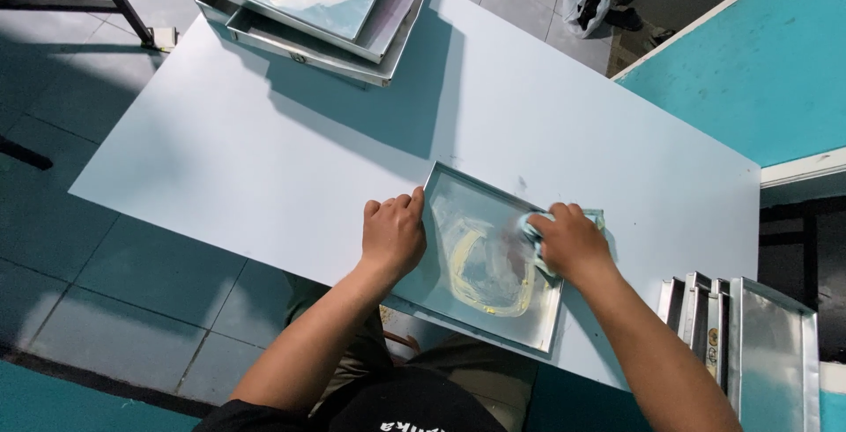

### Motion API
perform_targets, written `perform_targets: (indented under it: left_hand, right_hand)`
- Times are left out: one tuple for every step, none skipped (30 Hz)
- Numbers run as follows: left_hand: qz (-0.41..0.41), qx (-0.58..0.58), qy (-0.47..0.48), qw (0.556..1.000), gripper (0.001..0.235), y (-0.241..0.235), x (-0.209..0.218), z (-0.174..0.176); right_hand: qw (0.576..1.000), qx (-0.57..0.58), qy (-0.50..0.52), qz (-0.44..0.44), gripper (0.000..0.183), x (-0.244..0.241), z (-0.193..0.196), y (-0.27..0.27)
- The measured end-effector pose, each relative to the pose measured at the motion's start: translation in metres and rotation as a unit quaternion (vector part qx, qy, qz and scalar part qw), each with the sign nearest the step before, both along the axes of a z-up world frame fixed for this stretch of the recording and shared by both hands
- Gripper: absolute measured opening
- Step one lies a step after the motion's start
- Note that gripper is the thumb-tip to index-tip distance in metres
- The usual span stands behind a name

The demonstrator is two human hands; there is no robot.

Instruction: The person wipes a rectangular metal tray with a cloth, cleaning a yellowish residue from its surface. They flip the tray over to clean the other side and then place it on a stack of similar trays.

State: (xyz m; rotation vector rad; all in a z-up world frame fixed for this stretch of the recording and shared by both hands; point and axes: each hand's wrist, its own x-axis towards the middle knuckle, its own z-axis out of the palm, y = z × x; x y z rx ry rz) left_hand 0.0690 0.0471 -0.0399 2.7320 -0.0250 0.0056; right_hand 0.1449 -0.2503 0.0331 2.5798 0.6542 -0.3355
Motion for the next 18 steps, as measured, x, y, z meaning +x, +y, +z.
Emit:
perform_targets:
  left_hand:
    - [0.001,-0.001,0.002,1.0,0.043,-0.001,-0.001,-0.004]
    - [-0.003,-0.001,-0.007,1.0,0.045,-0.001,-0.001,-0.006]
    - [-0.006,-0.001,-0.016,1.0,0.046,-0.001,-0.002,-0.008]
    - [-0.005,0.001,-0.017,1.0,0.046,-0.001,-0.001,-0.008]
    - [-0.007,-0.001,-0.018,1.0,0.046,-0.001,-0.001,-0.007]
    - [-0.009,-0.002,-0.019,1.0,0.046,0.0,-0.002,-0.007]
    - [-0.007,-0.001,-0.019,1.0,0.046,0.001,-0.002,-0.005]
    - [-0.01,-0.003,-0.016,1.0,0.046,0.002,-0.001,-0.002]
    - [-0.013,-0.006,-0.013,1.0,0.045,0.003,0.0,0.001]
    - [-0.012,-0.005,-0.015,1.0,0.045,0.003,0.0,0.001]
    - [-0.015,-0.006,-0.02,1.0,0.046,0.004,-0.001,0.001]
    - [-0.018,-0.008,-0.026,0.999,0.047,0.004,-0.002,0.001]
    - [-0.016,-0.008,-0.028,0.999,0.047,0.003,0.0,-0.005]
    - [-0.014,-0.004,-0.036,0.999,0.049,0.002,0.001,-0.011]
    - [-0.011,0.0,-0.044,0.999,0.051,0.001,0.002,-0.017]
    - [-0.011,0.001,-0.046,0.999,0.051,0.002,0.002,-0.015]
    - [-0.009,-0.004,-0.043,0.999,0.051,0.002,0.001,-0.013]
    - [-0.009,-0.008,-0.039,0.999,0.051,0.002,0.0,-0.011]
  right_hand:
    - [1.0,-0.001,0.002,0.001,0.045,0.002,-0.011,0.006]
    - [0.998,0.033,-0.027,0.054,0.044,0.005,-0.021,0.013]
    - [0.99,0.068,-0.056,0.107,0.044,0.008,-0.031,0.02]
    - [0.99,0.069,-0.057,0.108,0.044,0.012,-0.036,0.033]
    - [0.98,0.103,-0.084,0.146,0.034,0.016,-0.041,0.047]
    - [0.967,0.136,-0.111,0.184,0.025,0.019,-0.046,0.061]
    - [0.967,0.138,-0.111,0.186,0.025,0.022,-0.048,0.077]
    - [0.966,0.144,-0.103,0.187,0.02,0.025,-0.049,0.093]
    - [0.966,0.15,-0.096,0.188,0.017,0.028,-0.05,0.108]
    - [0.965,0.15,-0.097,0.189,0.017,0.029,-0.049,0.121]
    - [0.963,0.162,-0.093,0.192,0.015,0.03,-0.049,0.134]
    - [0.961,0.173,-0.089,0.196,0.015,0.031,-0.048,0.146]
    - [0.961,0.173,-0.091,0.197,0.015,0.031,-0.049,0.151]
    - [0.962,0.169,-0.096,0.191,0.012,0.031,-0.05,0.156]
    - [0.964,0.165,-0.101,0.184,0.012,0.031,-0.05,0.16]
    - [0.963,0.165,-0.103,0.185,0.012,0.03,-0.047,0.162]
    - [0.967,0.164,-0.089,0.173,0.014,0.029,-0.044,0.163]
    - [0.971,0.163,-0.075,0.159,0.015,0.027,-0.041,0.163]
